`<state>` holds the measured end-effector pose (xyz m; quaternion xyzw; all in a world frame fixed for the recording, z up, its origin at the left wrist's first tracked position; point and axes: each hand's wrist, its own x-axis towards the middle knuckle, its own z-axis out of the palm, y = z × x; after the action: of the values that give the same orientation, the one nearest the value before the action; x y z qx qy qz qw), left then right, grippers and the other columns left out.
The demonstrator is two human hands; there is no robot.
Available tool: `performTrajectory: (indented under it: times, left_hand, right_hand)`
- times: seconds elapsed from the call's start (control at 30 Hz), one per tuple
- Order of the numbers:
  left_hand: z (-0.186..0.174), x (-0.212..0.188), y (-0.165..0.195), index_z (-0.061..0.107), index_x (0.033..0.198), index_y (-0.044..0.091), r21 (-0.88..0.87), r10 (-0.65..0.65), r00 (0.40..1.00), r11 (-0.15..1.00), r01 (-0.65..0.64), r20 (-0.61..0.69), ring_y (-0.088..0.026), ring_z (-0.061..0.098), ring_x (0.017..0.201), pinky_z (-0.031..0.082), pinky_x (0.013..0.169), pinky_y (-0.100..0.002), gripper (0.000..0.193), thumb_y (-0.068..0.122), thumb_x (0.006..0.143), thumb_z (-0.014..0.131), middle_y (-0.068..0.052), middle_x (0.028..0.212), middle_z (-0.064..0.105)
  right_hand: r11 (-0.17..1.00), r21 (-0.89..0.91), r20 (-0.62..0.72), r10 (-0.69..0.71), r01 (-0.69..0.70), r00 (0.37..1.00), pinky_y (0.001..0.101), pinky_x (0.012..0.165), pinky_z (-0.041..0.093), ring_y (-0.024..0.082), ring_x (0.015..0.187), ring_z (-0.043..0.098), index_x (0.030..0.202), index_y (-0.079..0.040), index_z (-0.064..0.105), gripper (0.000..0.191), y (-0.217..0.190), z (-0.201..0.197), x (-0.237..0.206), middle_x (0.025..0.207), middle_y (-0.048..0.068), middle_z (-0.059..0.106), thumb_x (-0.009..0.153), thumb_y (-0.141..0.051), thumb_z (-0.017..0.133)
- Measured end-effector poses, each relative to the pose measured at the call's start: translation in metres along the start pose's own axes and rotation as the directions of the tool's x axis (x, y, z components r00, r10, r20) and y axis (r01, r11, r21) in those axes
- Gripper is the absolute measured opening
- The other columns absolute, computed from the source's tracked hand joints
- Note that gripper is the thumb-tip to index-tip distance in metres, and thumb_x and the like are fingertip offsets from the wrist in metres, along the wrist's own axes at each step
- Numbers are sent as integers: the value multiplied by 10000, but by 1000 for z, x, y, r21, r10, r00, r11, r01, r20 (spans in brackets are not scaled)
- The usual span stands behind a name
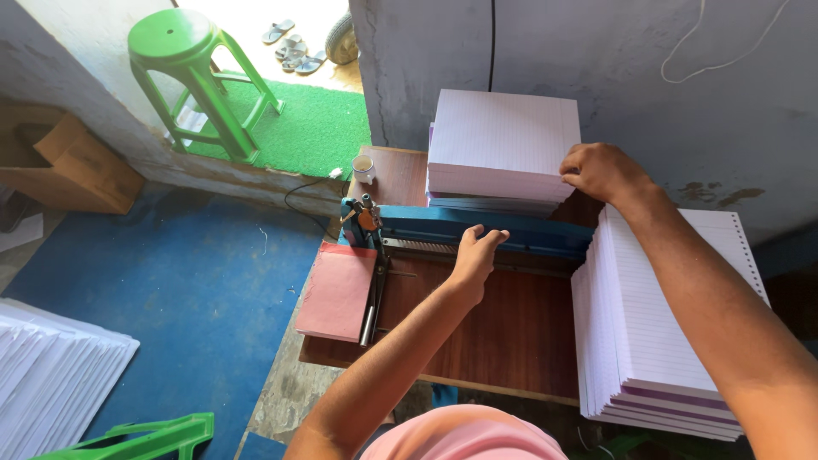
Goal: The person inserts lined paper sheets into a binding machine, then places a printed cover sheet over them and presses the machine to bind the pages. The person repeats this process for multiple notebooks, stacking the finished items on the table.
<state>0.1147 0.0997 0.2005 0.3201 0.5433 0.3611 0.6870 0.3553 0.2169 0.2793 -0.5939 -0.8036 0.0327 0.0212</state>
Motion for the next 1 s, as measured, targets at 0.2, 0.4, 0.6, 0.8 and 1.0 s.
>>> performTrajectory:
  times: [0.2,0.4,0.6,0.8,1.0]
  left_hand:
    - [-1,4,-2,253,1578,84,-21,-2,1000,1000,2,-4,-378,357,1464,360,1173,-511,854,358,870,645,-239,1582,320]
    - [0,5,-1,267,1573,78,-11,-8,1000,1000,8,5,-365,348,1473,377,1164,-510,839,362,877,640,-224,1589,318]
    - [3,7,-3,293,1558,72,-22,-4,1000,1000,4,3,-360,354,1465,391,1148,-518,821,359,872,642,-217,1588,328]
    - [2,10,-9,292,1561,58,-15,-6,1000,1000,6,7,-361,377,1450,400,1144,-517,816,364,887,638,-226,1571,344]
    - [-1,18,-10,477,1458,44,-1,-6,1000,1000,6,12,-320,472,1383,431,1087,-499,668,375,897,624,-185,1463,510]
  right_hand:
    - [1000,-4,12,4,-4,1000,389,977,582,213,1055,732,1030,-157,822,173,0,-5,3,1156,30,770,897,-235,745]
    - [999,48,61,21,-24,998,395,974,585,211,1059,731,1055,-163,825,190,4,-10,7,1161,31,772,906,-243,739]
    - [993,83,122,67,-78,990,406,989,577,204,1070,730,1069,-175,823,201,7,-11,12,1164,23,776,901,-249,740]
    - [999,29,125,42,-46,991,401,961,588,208,1049,733,1049,-169,821,195,3,-15,12,1149,24,775,882,-240,750]
    - [950,-225,-129,-248,215,960,390,822,598,214,802,707,743,-103,726,59,-9,-12,4,840,44,736,773,-151,743]
